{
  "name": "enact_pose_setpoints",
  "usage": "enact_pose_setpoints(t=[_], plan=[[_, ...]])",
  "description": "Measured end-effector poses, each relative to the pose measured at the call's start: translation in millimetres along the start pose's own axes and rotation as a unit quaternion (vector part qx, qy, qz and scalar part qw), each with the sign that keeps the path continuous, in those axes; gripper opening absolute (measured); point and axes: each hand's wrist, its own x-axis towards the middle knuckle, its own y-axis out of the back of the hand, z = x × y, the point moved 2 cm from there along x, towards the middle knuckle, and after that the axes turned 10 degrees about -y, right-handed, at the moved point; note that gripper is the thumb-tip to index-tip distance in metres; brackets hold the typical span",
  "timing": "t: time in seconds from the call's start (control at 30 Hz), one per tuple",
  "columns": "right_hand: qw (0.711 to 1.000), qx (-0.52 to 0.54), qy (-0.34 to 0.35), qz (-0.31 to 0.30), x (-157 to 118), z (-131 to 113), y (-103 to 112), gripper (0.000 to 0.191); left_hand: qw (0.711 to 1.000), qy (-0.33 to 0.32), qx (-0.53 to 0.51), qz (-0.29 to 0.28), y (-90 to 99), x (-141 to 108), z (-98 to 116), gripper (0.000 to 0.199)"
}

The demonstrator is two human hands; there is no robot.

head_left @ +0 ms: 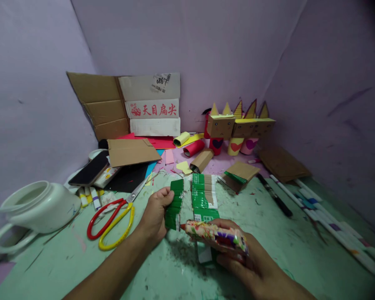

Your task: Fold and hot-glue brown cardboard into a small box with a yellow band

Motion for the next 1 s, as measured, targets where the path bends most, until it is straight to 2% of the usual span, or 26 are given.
enact_pose_setpoints(t=[0.2, 0.63, 0.77, 1.0], plan=[[1.000, -0.017, 0.010, 0.001, 0, -5, -1, 0.030, 1.000, -0.001, 0.001, -0.006, -2.1, -1, 0, 0.009], [0.998, -0.046, 0.040, 0.020, 1, -2, 0, 0.027, 1.000, -0.002, 0.006, -0.010, -2.1, -1, 0, 0.010], [0.999, -0.028, 0.043, 0.015, 1, 3, -1, 0.036, 1.000, -0.002, 0.006, -0.006, 0.5, 0, -1, 0.011], [1.000, -0.009, 0.002, -0.005, 1, 6, 1, 0.051, 1.000, -0.001, 0.004, -0.001, 2.0, 2, -1, 0.007]])
